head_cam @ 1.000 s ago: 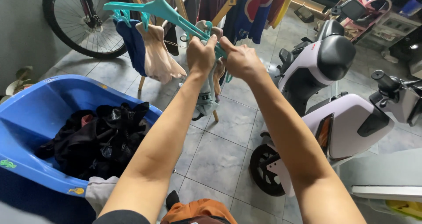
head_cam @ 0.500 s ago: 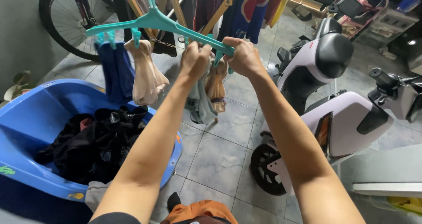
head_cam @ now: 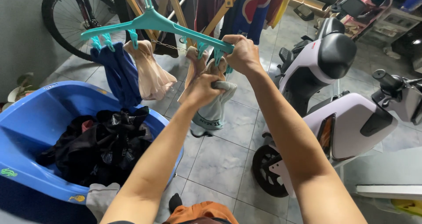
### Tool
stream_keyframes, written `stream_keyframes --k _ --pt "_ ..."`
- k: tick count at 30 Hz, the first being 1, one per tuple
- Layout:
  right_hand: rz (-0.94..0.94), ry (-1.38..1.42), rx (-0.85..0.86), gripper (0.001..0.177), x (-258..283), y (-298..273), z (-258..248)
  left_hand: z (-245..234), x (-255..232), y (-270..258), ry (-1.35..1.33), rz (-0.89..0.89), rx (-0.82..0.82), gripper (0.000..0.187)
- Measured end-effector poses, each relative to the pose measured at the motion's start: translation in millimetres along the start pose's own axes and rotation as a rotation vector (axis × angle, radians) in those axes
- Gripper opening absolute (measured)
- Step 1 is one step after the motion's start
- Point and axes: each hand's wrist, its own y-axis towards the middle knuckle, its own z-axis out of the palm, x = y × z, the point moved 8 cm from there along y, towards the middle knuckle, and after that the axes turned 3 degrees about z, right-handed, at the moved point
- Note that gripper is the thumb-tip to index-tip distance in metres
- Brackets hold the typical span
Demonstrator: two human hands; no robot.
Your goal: Hanging socks and undergarments from a laundry basket onto a multi-clip drying hanger.
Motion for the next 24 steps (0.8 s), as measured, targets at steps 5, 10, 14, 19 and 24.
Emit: stream_keyframes --k 5,10,14,19,24 --pt "0.01 0.012 -0.005 0.033 -6 3 -2 4 -36 -8 0.589 0.568 -0.369 0.016" --pt "-0.07 0.013 -0.039 0.044 -14 6 3 -41 -119 -20 0.93 0.794 -0.708 0.015" --pt "-0.174 -0.011 -0.067 0.045 -24 12 11 -27 -95 42 1.053 0.581 -0.366 0.016" --pt "-0.248 -0.01 -0.07 0.049 -27 9 4 -14 -84 65 0.992 0.397 0.053 0.017" --pt "-0.183 -0.037 0.108 0.049 -15 -3 -2 -4 -80 62 1.063 0.553 0.065 0.017"
